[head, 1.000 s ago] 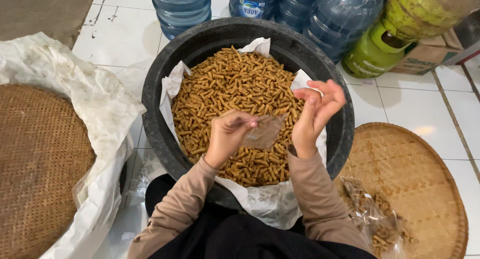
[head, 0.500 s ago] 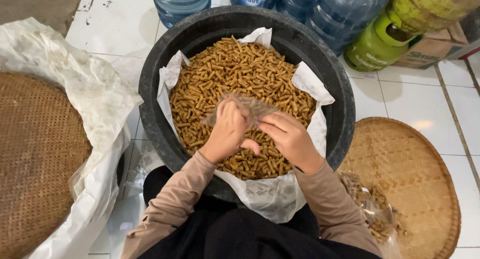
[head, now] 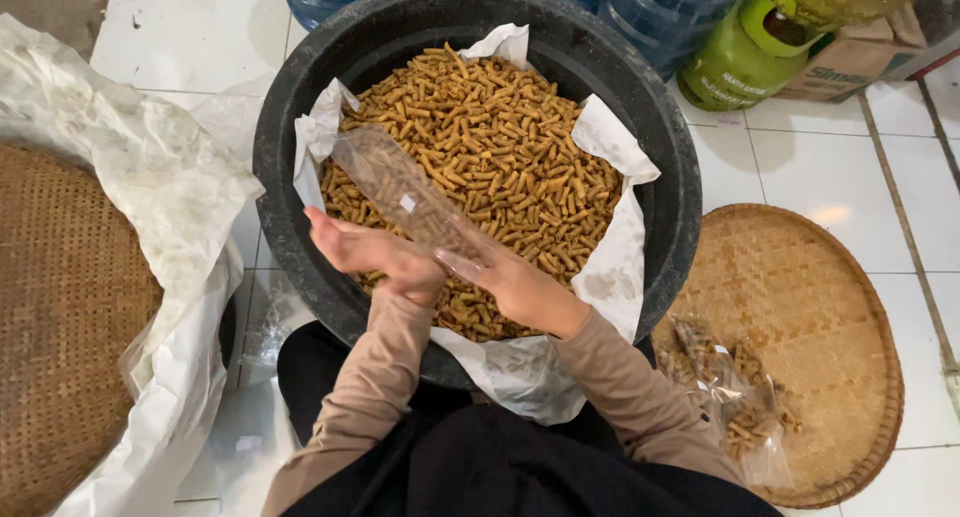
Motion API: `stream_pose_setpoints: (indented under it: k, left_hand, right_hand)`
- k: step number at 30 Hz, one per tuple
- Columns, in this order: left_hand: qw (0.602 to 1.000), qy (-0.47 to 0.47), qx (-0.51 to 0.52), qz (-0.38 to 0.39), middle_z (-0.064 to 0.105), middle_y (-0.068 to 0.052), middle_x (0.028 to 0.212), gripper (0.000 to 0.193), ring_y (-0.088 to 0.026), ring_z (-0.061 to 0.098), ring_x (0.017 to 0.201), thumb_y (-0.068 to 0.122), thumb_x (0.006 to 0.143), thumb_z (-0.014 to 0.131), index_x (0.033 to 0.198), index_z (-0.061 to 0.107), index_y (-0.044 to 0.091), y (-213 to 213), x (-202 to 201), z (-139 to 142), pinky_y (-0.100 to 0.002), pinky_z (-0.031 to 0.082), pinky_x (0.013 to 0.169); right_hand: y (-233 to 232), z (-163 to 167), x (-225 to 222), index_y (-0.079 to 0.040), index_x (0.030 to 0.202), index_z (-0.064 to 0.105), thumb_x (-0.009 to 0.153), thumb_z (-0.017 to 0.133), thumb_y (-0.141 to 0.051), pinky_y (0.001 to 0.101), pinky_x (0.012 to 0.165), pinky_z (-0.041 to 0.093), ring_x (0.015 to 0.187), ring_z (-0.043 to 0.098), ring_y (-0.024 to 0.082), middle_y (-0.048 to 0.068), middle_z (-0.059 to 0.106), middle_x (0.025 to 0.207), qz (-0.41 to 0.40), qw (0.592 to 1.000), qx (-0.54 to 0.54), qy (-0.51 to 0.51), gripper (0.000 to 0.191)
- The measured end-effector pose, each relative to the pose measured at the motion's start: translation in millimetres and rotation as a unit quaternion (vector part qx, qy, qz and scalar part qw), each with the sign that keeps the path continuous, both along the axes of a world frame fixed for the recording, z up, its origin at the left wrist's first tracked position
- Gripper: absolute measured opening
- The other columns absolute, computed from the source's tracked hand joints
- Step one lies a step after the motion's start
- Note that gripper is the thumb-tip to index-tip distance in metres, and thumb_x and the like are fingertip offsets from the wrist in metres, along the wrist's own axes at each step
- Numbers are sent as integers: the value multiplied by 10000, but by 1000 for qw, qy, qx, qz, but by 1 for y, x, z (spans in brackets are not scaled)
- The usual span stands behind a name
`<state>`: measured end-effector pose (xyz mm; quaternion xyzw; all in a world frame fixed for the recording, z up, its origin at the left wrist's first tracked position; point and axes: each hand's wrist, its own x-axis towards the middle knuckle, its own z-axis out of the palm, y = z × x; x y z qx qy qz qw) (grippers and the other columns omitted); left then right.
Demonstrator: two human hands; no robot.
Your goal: The person sits on the floor in front of a large basin filled with brown snack sticks. They open small clear plastic bags, grab handfuls of the snacks from the basin, push the snacks into each bag, and set filled bags on a woven tray beside them, repeating this for several bags.
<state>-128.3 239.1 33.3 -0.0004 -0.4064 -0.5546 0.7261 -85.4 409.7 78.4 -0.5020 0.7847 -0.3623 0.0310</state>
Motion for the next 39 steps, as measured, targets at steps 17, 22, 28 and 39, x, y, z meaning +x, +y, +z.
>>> stream_pose_setpoints:
  k: [17, 22, 28, 39]
  left_hand:
    - [616, -198, 42, -761, 95, -239, 1723, 1168, -441, 209, 1574, 678, 898, 633, 1654, -53, 111, 24, 34, 45, -612, 346, 1209]
    - [638, -245, -27, -730, 322, -337, 1592, 1202, -501, 310, 1520, 468, 836, 832, 1679, 86, 48, 39, 15, 61, -623, 374, 1248]
    - [543, -145, 135, -816, 297, -317, 1679, 1207, -445, 398, 1517, 452, 903, 835, 1731, 60, 39, 22, -21, 41, -610, 425, 1221]
    - [759, -89, 407, -501, 443, -266, 1434, 1099, -435, 559, 1277, 410, 748, 886, 1572, 198, 174, -94, -61, -2, -611, 541, 1035]
  right_hand:
    - [15, 34, -21, -157, 1629, 359, 1051, 608, -107, 480, 1334, 276, 1627, 221, 405, 171, 174, 1743, -91, 991, -70, 65, 631]
    - [-4, 56, -32, -118, 1644, 340, 1059, 529, -48, 491, 1352, 230, 1638, 184, 390, 183, 153, 1748, -122, 986, -83, 79, 619]
    - [-13, 57, -66, -119, 1657, 278, 1099, 538, -92, 458, 1341, 300, 1614, 289, 344, 182, 246, 1726, -115, 985, -67, 113, 616]
    - [3, -54, -31, -287, 1571, 380, 654, 933, -390, 666, 1133, 247, 1494, 188, 571, 260, 200, 1642, 9, 935, 356, 8, 1076]
